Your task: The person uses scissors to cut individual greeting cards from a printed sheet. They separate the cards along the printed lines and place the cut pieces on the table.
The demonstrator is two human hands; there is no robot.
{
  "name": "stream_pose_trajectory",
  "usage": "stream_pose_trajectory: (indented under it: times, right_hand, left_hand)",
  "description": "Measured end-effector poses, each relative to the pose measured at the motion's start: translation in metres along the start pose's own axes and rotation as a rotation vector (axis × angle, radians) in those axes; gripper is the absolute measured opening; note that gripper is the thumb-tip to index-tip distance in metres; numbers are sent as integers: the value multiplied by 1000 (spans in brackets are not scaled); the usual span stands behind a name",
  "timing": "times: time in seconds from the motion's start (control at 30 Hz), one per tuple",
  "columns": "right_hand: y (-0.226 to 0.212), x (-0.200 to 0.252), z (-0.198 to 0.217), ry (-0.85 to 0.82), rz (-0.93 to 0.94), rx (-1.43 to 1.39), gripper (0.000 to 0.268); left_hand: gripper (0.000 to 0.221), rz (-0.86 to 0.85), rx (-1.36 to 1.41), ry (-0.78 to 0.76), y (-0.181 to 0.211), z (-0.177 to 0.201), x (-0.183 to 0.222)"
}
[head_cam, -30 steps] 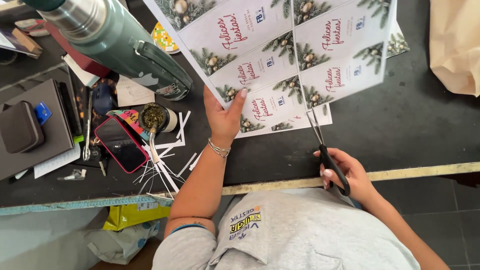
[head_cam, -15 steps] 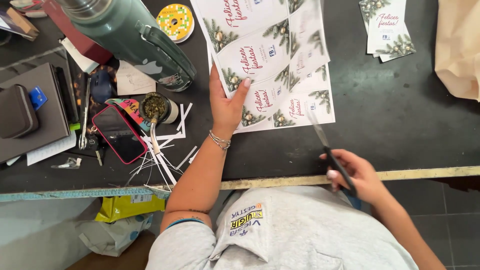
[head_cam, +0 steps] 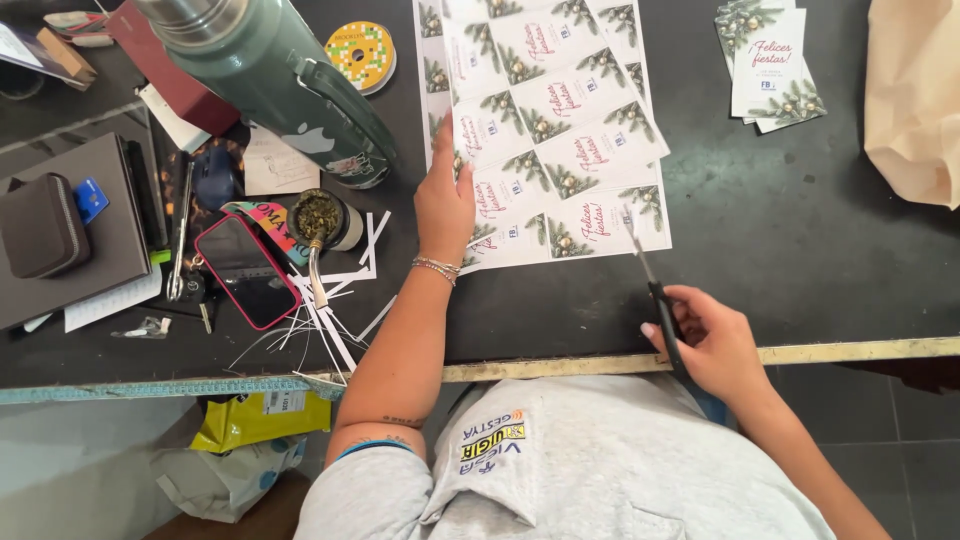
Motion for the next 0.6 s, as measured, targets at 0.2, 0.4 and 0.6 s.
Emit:
stream_pose_trajectory:
  times: [0.2, 0.4, 0.6]
  right_hand:
    - [-25, 1, 4, 208, 243, 698, 61]
    - [-8, 3, 5, -100, -134, 108, 59]
    - [-49, 4, 16, 177, 16, 752, 51]
  left_hand:
    - [63, -100, 79, 5, -7, -6, -4]
    - [71, -20, 257, 64, -42, -27, -13]
    - [71, 85, 346, -92, -54, -30, -19]
Point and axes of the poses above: each hand's wrist, its own x-axis away from the middle knuckle, its own z-axis out of the back of the hand, y = z × x, the point moved 4 cm from there along -x, towards the middle knuckle, and after that the axes turned 6 degrees about -x, right-handed, at the moved point
